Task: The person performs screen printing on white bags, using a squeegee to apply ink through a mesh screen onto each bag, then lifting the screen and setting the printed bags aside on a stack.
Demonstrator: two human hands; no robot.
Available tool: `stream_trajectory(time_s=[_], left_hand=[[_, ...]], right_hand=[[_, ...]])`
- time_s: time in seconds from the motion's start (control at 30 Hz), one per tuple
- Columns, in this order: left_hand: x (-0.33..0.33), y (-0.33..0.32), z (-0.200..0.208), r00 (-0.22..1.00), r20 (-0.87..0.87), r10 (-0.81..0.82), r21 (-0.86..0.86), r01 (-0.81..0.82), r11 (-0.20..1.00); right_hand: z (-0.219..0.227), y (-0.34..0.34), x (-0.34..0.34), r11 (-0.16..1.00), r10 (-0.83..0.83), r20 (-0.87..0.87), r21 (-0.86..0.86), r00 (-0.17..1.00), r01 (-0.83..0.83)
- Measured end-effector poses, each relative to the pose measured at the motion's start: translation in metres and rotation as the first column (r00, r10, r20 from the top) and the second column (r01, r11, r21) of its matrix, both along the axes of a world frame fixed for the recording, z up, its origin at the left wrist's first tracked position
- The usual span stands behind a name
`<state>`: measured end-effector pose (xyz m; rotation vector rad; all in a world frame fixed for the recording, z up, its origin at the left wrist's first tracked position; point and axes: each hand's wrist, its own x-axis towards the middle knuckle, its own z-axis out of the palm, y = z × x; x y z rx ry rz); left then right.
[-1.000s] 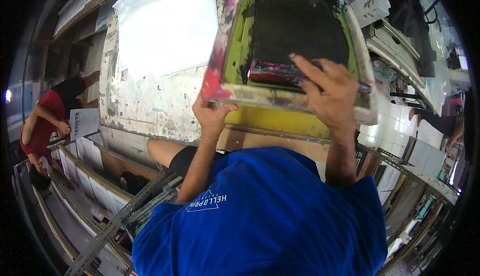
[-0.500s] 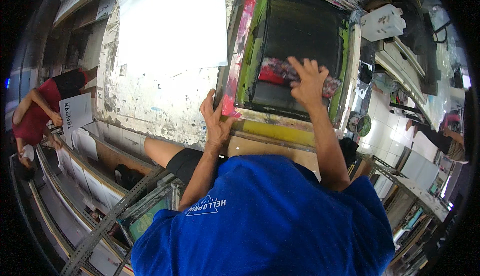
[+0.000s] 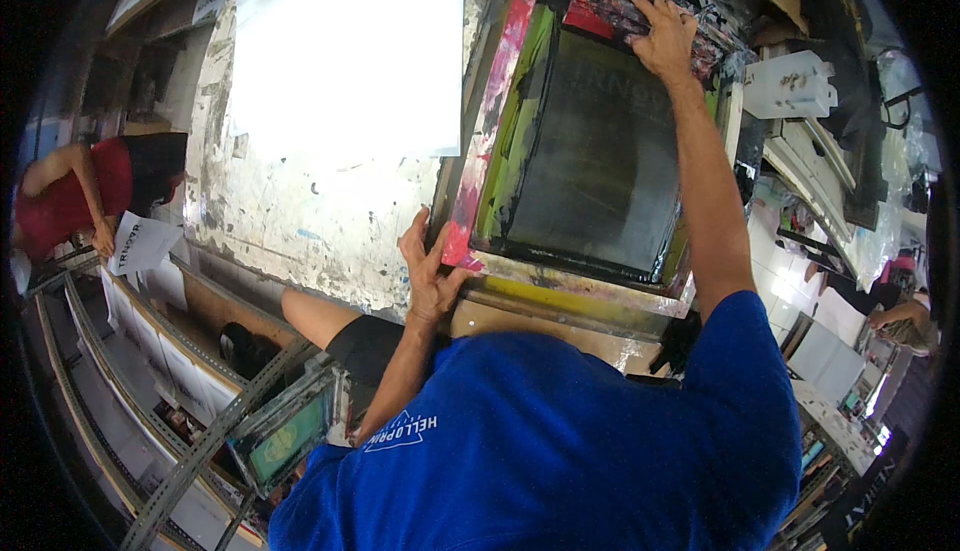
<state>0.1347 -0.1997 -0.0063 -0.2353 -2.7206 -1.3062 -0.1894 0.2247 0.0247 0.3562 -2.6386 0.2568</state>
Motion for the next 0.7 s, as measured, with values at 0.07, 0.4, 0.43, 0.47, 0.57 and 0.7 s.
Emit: stream_trajectory(time_s=[0.07, 0.4, 0.43, 0.47, 0.57, 0.7], left_hand=[[-0.002, -0.001, -0.002, 1.000, -0.010, -0.008, -0.008, 0.008, 1.000], [-0.002, 0.001, 0.010, 0.998, -0.051, -0.032, -0.005, 0.032, 0.999], [-0.002, 0.001, 0.010, 0.999, -0.027, -0.036, 0.008, 0.036, 0.999], [-0.001, 0.001, 0.010, 0.999, -0.003, -0.042, 0.021, 0.042, 0.999], [0.001, 0.004, 0.010, 1.000, 0.010, -0.022, 0.114, 0.020, 0.993], [0.003, 0.008, 0.008, 0.998, -0.053, 0.040, 0.269, -0.024, 0.963]], right_hand=[[0.002, 0.020, -0.027, 0.997, 0.057, -0.028, -0.049, 0.998, -0.058], [0.040, 0.017, -0.026, 0.954, -0.032, 0.232, -0.283, 0.972, 0.099], [0.045, 0.020, -0.021, 0.940, -0.057, 0.250, -0.314, 0.967, 0.136], [0.049, 0.023, -0.012, 0.923, -0.083, 0.268, -0.343, 0.960, 0.176], [0.058, 0.027, 0.028, 0.828, -0.029, 0.318, -0.523, 0.948, 0.201], [0.096, -0.020, 0.129, 0.658, 0.077, 0.408, -0.706, 0.910, 0.261]])
